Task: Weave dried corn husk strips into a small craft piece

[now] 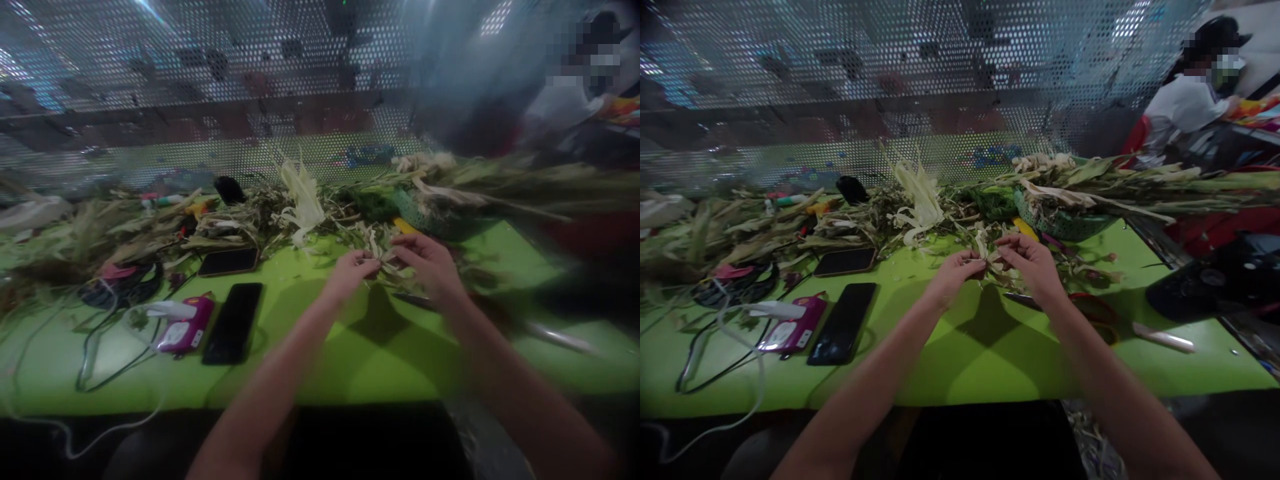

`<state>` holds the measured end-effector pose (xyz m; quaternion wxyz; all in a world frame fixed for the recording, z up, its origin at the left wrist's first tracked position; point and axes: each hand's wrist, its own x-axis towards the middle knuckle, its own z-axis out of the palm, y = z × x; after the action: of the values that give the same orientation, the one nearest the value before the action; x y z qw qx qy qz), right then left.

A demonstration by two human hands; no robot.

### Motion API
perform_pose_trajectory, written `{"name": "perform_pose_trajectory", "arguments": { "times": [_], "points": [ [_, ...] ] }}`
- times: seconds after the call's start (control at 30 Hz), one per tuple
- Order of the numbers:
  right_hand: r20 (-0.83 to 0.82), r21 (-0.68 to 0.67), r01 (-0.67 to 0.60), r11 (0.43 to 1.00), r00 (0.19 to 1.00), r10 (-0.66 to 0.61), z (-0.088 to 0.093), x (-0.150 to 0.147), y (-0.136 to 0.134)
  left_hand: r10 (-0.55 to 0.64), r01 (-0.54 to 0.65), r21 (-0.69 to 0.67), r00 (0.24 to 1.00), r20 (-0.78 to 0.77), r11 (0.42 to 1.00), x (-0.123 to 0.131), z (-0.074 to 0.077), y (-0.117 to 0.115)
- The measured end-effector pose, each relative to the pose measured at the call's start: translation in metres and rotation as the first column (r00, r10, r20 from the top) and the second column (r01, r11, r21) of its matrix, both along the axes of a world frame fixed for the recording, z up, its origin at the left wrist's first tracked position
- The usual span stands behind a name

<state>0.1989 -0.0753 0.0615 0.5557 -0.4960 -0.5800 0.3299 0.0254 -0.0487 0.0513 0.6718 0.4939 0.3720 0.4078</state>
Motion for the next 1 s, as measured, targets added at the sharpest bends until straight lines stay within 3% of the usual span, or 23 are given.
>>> {"name": "perform_pose_trajectory", "arguments": {
  "times": [0.1,0.2,0.33,0.87,1.0],
  "points": [
    [0.134,0.146,-0.005,0.989,0.991,-0.014,0.0032,0.0037,-0.0001,0.026,-0.024,-0.076,0.999,0.034,0.997,-0.0007,0.0012,0.0010],
    [0.364,0.319,-0.104,0.942,0.931,-0.021,0.0045,0.0055,-0.0002,0.020,-0.015,-0.121,0.999,0.041,0.993,-0.0012,0.0021,0.0014],
    [0.507,0.373,-0.192,0.908,0.861,-0.026,0.0015,0.0066,0.0007,0.005,0.000,-0.139,0.999,0.039,0.990,-0.0018,0.0032,0.0008],
    [0.576,0.430,-0.212,0.877,0.813,-0.086,-0.0004,0.0050,-0.0009,-0.048,0.061,-0.162,0.995,0.083,0.985,-0.0010,0.0052,-0.0007],
    [0.566,0.429,-0.182,0.885,0.817,-0.107,-0.0019,0.0013,-0.0015,-0.070,0.071,-0.071,0.997,0.013,0.995,-0.0006,-0.0024,0.0028]
  ]
}}
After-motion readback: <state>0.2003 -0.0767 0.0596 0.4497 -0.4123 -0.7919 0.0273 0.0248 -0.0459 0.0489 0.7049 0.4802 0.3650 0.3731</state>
